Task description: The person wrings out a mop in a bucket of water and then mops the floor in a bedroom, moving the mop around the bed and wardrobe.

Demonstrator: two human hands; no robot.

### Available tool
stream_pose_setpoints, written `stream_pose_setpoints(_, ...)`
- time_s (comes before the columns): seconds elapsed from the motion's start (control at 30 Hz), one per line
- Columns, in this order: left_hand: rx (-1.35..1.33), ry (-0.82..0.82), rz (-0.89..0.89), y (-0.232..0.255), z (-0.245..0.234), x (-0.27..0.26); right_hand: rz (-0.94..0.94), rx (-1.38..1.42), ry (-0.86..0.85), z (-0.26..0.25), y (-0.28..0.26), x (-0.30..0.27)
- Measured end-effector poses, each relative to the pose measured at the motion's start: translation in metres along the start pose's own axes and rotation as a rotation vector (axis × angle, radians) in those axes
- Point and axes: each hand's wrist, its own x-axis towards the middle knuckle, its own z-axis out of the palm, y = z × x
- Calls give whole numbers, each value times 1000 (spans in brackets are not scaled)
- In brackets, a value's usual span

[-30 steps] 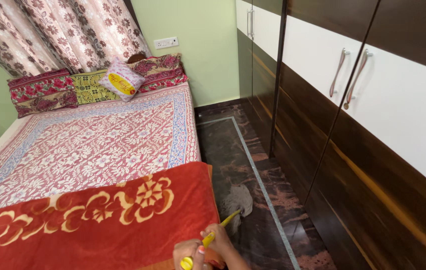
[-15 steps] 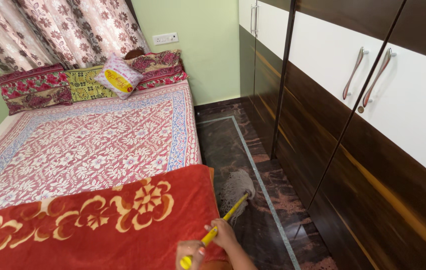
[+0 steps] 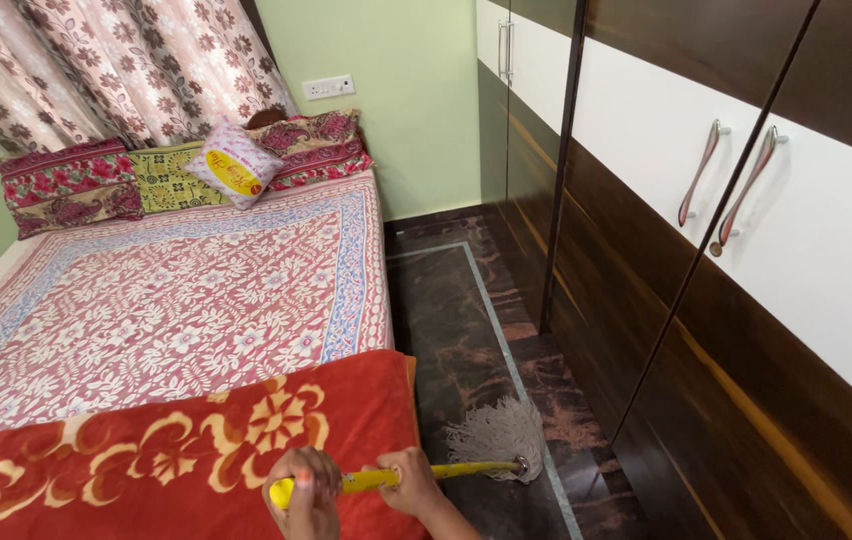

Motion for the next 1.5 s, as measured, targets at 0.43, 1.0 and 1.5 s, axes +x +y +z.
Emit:
stream_pose_setpoints(0.43,206,92,-263,-135,3,-103,-7,-217,24,-67,140,-11)
stream_pose_setpoints(1.0,78,-313,-312,-59,93,-38,236,-255,203,-107,91,-42)
stream_pose_setpoints(1.5,175,-341,-128,-69,112,-33,-91,-163,243,-140,95,-35)
